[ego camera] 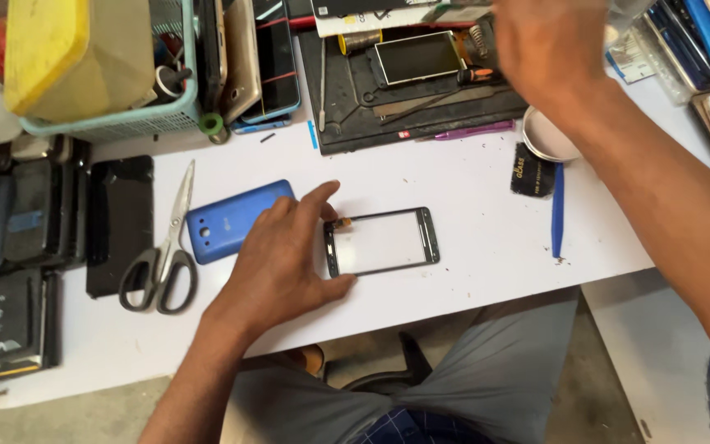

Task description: The person assembles a smartphone by inserting a battery into the chassis, attaching the back cover, and then connecting the motherboard to the screen assembly. The person handles the battery, back cover, screen, and motherboard, and places the assembled unit on the desk.

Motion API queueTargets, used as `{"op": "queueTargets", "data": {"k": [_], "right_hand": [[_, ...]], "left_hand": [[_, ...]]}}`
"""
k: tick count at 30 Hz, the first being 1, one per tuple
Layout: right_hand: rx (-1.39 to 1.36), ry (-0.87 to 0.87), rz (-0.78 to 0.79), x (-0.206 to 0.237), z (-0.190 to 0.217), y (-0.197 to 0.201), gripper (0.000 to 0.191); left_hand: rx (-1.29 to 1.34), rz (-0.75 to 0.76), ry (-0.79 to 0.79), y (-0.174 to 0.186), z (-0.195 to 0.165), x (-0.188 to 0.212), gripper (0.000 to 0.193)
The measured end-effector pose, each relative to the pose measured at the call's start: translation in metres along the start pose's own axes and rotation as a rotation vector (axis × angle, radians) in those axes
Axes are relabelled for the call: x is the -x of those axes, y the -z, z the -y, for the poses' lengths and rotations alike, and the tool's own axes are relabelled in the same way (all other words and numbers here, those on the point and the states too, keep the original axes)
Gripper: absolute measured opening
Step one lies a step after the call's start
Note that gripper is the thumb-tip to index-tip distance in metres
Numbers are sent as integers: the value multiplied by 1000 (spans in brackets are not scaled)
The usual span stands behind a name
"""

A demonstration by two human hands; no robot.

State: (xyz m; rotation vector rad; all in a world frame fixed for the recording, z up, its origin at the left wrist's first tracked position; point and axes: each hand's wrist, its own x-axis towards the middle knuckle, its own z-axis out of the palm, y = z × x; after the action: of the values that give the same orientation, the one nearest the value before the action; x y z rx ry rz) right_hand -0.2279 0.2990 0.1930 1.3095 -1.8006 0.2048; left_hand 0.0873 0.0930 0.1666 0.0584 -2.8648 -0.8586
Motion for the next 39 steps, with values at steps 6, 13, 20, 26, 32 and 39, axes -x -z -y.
{"op": "queueTargets", "data": {"k": [6, 13, 20, 26, 32, 39], "right_hand": [[-480, -300, -42, 45, 15, 56, 3], [-961, -803, 218, 86, 78, 83, 14], [-856, -982, 341, 93, 128, 80, 17], [-897, -1027, 408, 88, 159, 60, 23], [-538, -921, 599, 57, 180, 37, 26], [-359, -637, 621, 5, 148, 21, 21]], "left_hand": [[-7, -32, -51, -7, 2, 6, 106], [10, 22, -37, -6, 27, 12, 110], [-31, -298, -299, 1, 47, 42, 99], [46, -396, -222, 11, 58, 81, 75], [129, -392, -144, 9, 100, 88, 67], [213, -370, -46, 20, 109, 86, 67]]}}
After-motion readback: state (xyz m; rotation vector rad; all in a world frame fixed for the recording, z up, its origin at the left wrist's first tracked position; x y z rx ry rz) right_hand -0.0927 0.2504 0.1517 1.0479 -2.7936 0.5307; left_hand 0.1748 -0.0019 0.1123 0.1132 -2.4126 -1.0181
